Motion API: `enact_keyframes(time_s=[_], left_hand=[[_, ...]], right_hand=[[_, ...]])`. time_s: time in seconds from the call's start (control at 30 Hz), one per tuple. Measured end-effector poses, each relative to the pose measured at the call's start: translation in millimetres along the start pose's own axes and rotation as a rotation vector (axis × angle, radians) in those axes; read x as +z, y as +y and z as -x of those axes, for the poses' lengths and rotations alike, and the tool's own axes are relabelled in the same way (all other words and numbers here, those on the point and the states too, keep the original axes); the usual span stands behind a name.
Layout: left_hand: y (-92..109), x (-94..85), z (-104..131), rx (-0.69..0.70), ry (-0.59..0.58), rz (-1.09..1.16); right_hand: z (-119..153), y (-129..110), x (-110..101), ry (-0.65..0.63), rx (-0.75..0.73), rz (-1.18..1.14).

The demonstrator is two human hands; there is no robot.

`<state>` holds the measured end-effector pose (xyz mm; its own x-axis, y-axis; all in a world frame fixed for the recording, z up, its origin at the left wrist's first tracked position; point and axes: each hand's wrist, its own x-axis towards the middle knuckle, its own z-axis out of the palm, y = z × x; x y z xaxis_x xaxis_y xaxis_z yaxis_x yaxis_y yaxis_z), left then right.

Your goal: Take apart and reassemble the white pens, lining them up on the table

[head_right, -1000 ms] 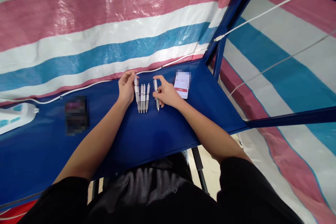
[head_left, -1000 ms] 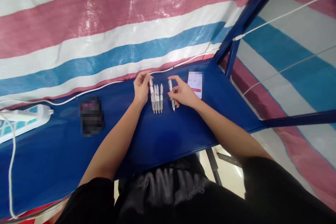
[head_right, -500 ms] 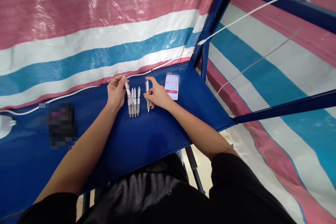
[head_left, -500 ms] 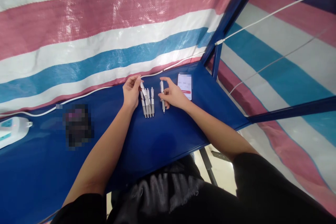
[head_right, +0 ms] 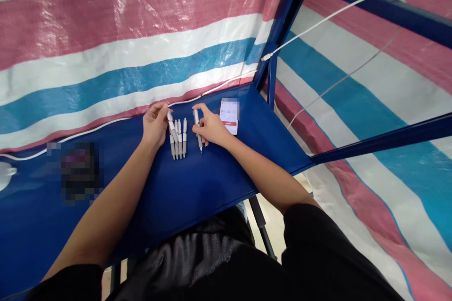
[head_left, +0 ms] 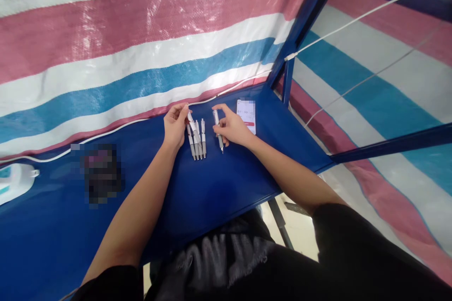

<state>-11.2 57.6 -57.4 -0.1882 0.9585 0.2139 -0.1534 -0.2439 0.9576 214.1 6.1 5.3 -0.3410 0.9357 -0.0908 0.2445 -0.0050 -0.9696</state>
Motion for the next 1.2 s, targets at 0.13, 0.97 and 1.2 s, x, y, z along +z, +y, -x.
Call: enact_keyframes(time_s=[0.13,0.97,1.2], left_hand=[[0,0.1,0,-0.005,0.011,-0.011],[0,0.0,-4,0.010,0.018,0.110],[14,3.0,-6,-0.072,0.020,0.249]], right_hand=[[0,1,-2,0.000,-0.022,0.041],[-2,0,-6,0.062,0.010,0.058],[2,-5,-7,0.038,0.001,0.150]])
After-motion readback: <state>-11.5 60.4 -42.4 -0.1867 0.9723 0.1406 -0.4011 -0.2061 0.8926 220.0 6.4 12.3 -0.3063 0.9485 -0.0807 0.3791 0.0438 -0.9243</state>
